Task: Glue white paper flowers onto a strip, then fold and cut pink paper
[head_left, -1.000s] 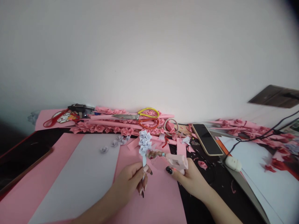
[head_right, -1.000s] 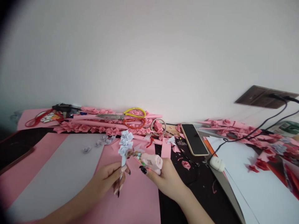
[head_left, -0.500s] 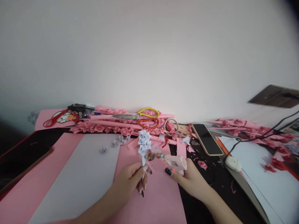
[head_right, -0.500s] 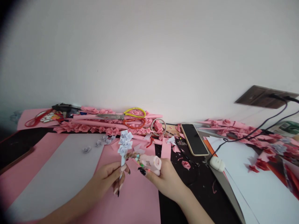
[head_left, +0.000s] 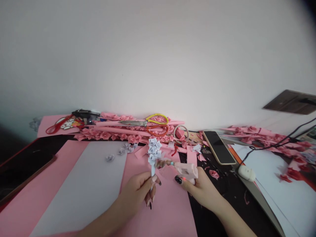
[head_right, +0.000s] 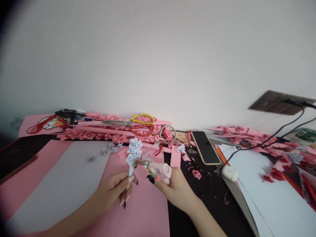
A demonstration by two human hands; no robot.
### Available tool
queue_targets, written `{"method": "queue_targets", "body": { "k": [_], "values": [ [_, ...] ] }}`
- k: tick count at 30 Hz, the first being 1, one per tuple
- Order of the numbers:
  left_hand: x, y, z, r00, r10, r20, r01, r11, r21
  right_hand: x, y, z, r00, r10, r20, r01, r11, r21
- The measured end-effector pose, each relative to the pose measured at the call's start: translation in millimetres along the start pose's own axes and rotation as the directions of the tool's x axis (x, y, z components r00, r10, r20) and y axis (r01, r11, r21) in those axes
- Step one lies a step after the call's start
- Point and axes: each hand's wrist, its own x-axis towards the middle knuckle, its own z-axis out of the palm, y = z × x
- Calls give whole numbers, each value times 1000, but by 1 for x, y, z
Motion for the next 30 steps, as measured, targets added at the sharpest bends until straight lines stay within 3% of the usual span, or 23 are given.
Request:
{"method": "queue_targets", "body": {
  "k": [12, 30],
  "values": [
    [1, 4, 0, 1000, -4, 10, 4, 1000, -13, 0, 1, -1, 999, -13, -34, 13, 1000, -16],
    [-2, 10, -1, 1000, -29, 8, 29, 998, -55, 0, -1, 1, 1000, 0, 15, 0, 1000, 13]
  ]
}}
